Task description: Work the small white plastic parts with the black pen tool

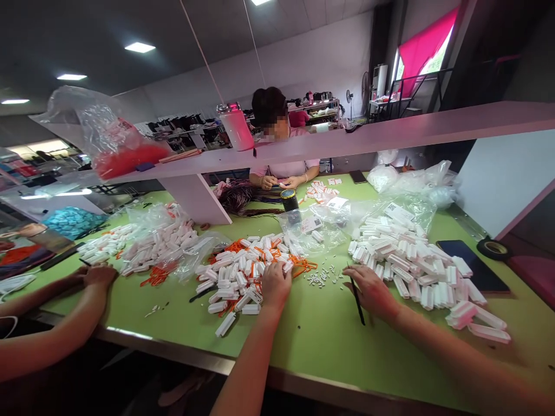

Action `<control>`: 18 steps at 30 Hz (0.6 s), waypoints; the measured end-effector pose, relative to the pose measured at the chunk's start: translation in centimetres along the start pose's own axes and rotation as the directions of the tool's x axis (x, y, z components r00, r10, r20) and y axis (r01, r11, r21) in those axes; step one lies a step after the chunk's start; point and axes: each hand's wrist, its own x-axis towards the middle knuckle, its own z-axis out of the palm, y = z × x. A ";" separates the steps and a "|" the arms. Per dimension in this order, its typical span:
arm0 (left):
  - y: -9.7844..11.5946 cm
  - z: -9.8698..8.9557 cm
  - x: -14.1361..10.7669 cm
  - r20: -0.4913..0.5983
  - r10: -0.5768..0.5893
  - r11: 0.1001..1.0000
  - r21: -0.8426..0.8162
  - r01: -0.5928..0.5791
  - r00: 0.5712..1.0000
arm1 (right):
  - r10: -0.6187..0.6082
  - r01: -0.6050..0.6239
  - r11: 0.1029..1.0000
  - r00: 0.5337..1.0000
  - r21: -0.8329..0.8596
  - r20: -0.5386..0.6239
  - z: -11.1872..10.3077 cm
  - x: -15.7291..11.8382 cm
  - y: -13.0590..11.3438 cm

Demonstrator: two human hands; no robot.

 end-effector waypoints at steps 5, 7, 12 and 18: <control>-0.4 -3.5 -1.0 -0.152 -0.041 0.977 -0.213 0.008 0.988 | 0.023 -0.026 0.991 0.999 0.131 0.025 0.3 -0.4 -0.8; 0.4 -4.1 -1.9 -0.054 -0.170 0.886 -0.446 0.129 0.984 | 0.062 -0.066 0.970 0.998 0.233 0.022 -0.2 -0.1 -1.6; 4.5 -3.1 -5.3 0.544 -0.035 0.557 -0.686 0.468 0.838 | 0.109 -0.142 0.857 0.990 0.496 0.094 -1.7 0.7 -3.9; 7.4 -2.1 -8.2 0.450 0.088 0.728 -0.638 0.251 0.888 | 0.400 -0.479 0.541 0.869 0.691 0.290 0.3 0.0 -4.0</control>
